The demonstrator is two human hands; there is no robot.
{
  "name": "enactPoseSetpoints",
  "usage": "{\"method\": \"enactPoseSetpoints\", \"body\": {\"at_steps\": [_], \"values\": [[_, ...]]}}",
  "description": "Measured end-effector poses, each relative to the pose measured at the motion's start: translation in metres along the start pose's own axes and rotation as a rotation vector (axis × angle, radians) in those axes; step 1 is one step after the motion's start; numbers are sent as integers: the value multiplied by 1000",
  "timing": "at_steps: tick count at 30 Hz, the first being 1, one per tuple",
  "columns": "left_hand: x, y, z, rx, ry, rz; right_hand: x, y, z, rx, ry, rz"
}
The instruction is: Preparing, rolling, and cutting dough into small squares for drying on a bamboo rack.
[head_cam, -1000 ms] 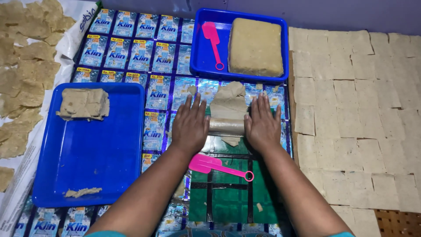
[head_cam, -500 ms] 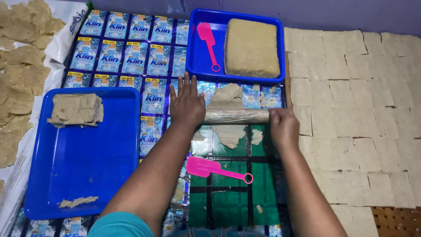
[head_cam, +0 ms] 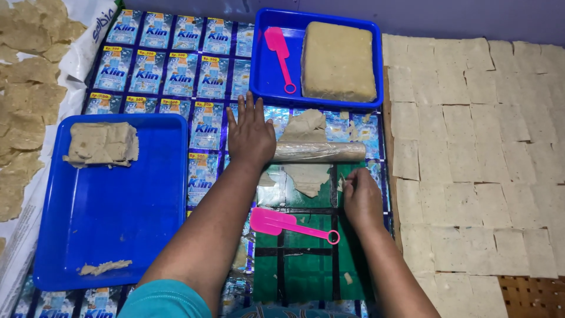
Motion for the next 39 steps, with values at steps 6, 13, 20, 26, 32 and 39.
{"method": "enactPoseSetpoints", "body": {"at_steps": [6, 13, 20, 26, 32, 39], "values": [[-1, 1, 0, 12, 14, 6, -30, -50, -1, 155, -159, -298], [-3, 1, 1, 18, 19, 11, 2, -28, -23, -212, 109, 53], [0, 2, 4, 54, 42, 26, -42, -71, -97, -398, 236, 153], [7, -2, 13, 75, 32, 22, -34, -94, -90, -310, -279, 222], [18, -3, 13, 100, 54, -12, -21, -54, -63, -569, -217, 411], [16, 7, 90, 208, 63, -62, -17, -45, 15, -607, -33, 365]]}}
Point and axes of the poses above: each hand's wrist, its own z-axis away from the middle knuckle, its own x-axis out of the palm, y = z × x, the point moved 4 cm from there along -z, towards the middle knuckle, and after that the axes turned 6 degrees about -x, right-handed, at the moved point
